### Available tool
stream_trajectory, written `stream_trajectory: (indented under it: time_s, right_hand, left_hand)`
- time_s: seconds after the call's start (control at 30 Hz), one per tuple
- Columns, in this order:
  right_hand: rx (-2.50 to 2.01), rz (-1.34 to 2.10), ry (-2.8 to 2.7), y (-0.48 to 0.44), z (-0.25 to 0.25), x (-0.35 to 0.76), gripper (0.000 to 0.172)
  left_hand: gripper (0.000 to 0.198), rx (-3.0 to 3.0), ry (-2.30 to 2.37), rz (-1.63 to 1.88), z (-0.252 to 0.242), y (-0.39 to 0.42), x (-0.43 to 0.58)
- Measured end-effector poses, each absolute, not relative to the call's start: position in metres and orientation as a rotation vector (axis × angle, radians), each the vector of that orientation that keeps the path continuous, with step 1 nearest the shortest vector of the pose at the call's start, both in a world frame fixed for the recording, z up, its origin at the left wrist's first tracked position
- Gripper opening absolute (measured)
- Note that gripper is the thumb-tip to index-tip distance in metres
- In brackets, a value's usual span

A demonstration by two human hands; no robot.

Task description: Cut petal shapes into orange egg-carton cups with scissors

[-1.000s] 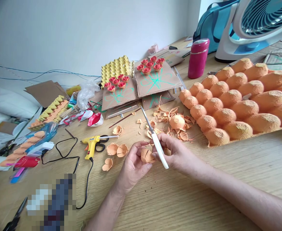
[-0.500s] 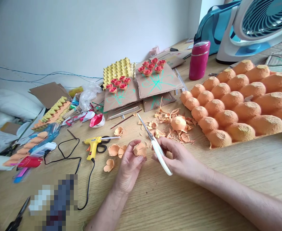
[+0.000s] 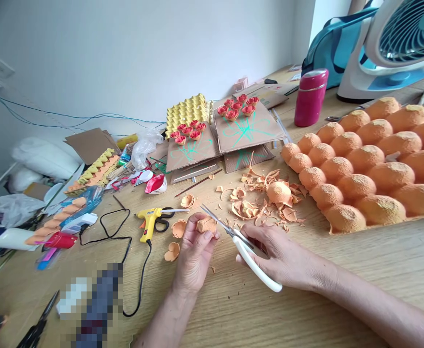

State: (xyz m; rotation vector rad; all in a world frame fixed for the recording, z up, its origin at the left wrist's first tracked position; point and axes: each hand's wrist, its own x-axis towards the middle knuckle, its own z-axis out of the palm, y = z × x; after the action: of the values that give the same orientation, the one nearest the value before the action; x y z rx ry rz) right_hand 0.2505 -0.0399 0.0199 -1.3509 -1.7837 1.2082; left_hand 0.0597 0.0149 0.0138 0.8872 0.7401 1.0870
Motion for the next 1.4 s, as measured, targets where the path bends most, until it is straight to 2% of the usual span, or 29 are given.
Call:
stream_trajectory:
  time_s: [0.3, 0.5, 1.4]
  right_hand:
    - [-1.412, 1.082, -1.982, -0.042, 0.022, 0.255, 0.02]
    - [-1.43, 1.012, -2.043, -0.04, 0.026, 0.256, 0.031]
    - [-1.285, 1.068, -2.081, -0.041, 0.02, 0.263, 0.034]
  left_hand:
    - [0.025, 0.984, 0.678, 1.115, 0.013, 0.014, 0.057]
    - [0.023, 1.103, 0.652, 1.106, 0.01, 0.015, 0.055]
    - [0.018, 1.227, 0.633, 1.083, 0.017, 0.011, 0.057]
